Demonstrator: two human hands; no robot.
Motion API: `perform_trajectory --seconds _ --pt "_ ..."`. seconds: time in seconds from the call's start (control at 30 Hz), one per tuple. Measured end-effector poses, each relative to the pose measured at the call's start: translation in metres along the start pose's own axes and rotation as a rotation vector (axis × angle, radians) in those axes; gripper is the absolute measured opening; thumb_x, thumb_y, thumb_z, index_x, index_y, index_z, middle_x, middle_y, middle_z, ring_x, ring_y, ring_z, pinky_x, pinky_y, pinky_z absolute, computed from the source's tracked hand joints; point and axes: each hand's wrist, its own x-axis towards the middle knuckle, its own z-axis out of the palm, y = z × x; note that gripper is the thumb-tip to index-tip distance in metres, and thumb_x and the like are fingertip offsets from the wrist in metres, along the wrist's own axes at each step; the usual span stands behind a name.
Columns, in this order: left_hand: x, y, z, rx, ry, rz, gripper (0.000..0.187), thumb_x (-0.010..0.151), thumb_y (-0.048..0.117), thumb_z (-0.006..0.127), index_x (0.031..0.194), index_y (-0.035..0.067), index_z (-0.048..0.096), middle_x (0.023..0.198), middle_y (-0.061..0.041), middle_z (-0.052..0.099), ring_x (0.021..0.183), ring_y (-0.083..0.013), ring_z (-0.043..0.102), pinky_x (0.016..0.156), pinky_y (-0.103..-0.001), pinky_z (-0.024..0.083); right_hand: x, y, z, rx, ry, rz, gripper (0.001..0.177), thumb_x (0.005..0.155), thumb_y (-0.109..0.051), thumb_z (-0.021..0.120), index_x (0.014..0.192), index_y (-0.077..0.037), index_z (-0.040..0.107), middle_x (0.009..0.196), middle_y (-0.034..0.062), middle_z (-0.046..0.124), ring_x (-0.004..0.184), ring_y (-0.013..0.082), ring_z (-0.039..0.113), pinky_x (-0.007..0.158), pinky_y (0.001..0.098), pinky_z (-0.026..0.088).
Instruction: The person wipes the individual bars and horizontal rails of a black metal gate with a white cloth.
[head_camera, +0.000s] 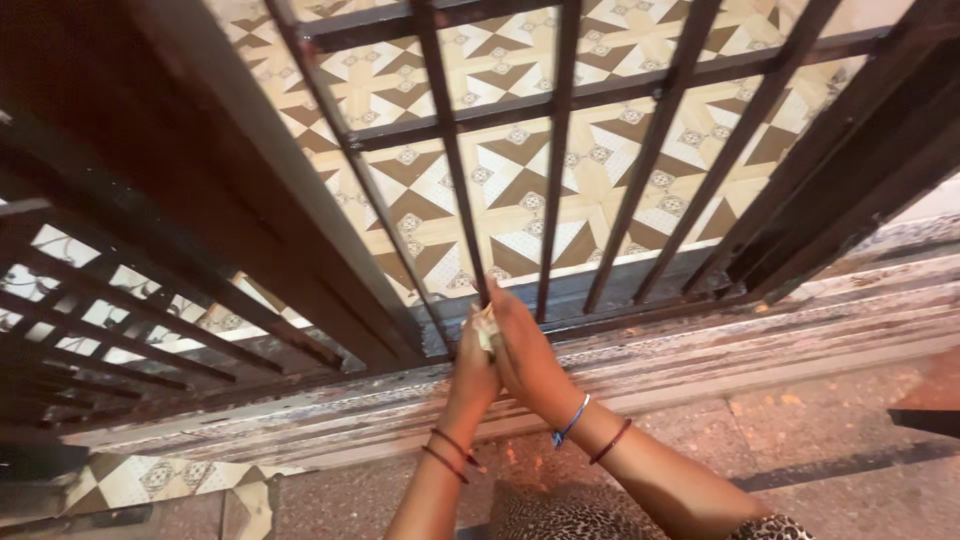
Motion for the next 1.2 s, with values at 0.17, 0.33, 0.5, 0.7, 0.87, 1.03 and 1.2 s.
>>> perform_trajectory --seconds 0.17,0.33,0.5,0.7,0.87,1.03,1.2 --pt "0.003 0.046 0.012 0.052 0.125 0.000 0.050 0.096 0.007 0.059 0.143 0.000 0.042 0.121 -0.020 0.064 0.113 -0.0311 0.064 0.096 -0.039 0.051 -0.018 -0.011 -0.035 0.050 -0.086 -0.056 0.066 0.091 0.009 0.051 0.154 0.003 0.036 0.154 0.0311 0.040 0.142 0.0485 0.042 0.119 0.0495 0.032" --pt "-0.010 0.084 0.036 0.221 0.296 0.087 0.091 0.080 -0.010 0.057 0.158 -0.004 0.012 0.153 -0.034 0.033 0.137 -0.0454 0.039 0.110 -0.048 0.033 -0.020 -0.010 -0.079 0.104 -0.243 0.102 0.056 0.093 0.002 0.058 0.148 -0.001 0.049 0.136 0.0213 0.048 0.127 0.0360 0.052 0.111 0.0416 0.043" --pt "-0.036 0.096 0.077 0.054 0.488 0.072 0.058 0.085 -0.014 0.049 0.141 0.002 0.051 0.158 -0.022 0.037 0.141 -0.0396 0.044 0.119 -0.047 0.036 -0.011 -0.008 -0.150 0.045 -0.262 0.053 0.058 0.092 -0.006 0.066 0.148 0.000 0.052 0.130 0.0154 0.052 0.123 0.0307 0.053 0.107 0.0392 0.045" --pt "-0.036 0.103 0.094 -0.309 0.506 -0.068 0.051 0.082 -0.018 0.037 0.114 0.001 0.070 0.141 -0.014 0.055 0.120 -0.0257 0.066 0.088 -0.037 0.060 0.028 0.019 -0.248 0.106 0.446 -0.005 0.052 0.105 -0.011 0.062 0.153 -0.001 0.046 0.141 0.0094 0.040 0.117 0.0188 0.051 0.103 0.0341 0.048" --pt "0.001 0.139 0.092 -0.061 0.582 0.021 0.049 0.084 -0.021 0.043 0.117 0.002 0.068 0.134 -0.013 0.060 0.120 -0.0256 0.064 0.096 -0.037 0.056 0.032 0.023 -0.255 0.073 0.480 -0.199 0.070 0.102 -0.012 0.064 0.162 -0.001 0.030 0.140 0.0058 0.037 0.125 0.0171 0.047 0.110 0.0332 0.044" --pt "0.042 0.192 0.070 0.068 0.646 0.143 0.066 0.084 -0.024 0.042 0.141 0.006 0.055 0.142 -0.012 0.062 0.134 -0.0263 0.062 0.113 -0.036 0.050 0.045 0.040 -0.260 0.160 0.388 -0.118 0.055 0.103 -0.012 0.061 0.151 0.001 0.035 0.121 0.0095 0.045 0.106 0.0186 0.046 0.092 0.0326 0.043" --pt "0.083 0.219 0.065 0.160 0.632 0.285 0.079 0.080 -0.023 0.048 0.153 0.006 0.043 0.152 -0.015 0.054 0.142 -0.0294 0.055 0.118 -0.036 0.045 0.047 0.079 -0.255 0.761 0.266 0.158 0.011 0.112 -0.016 0.052 0.110 -0.005 0.052 0.076 -0.0042 0.045 0.062 0.0032 0.035 0.054 0.0210 0.027"
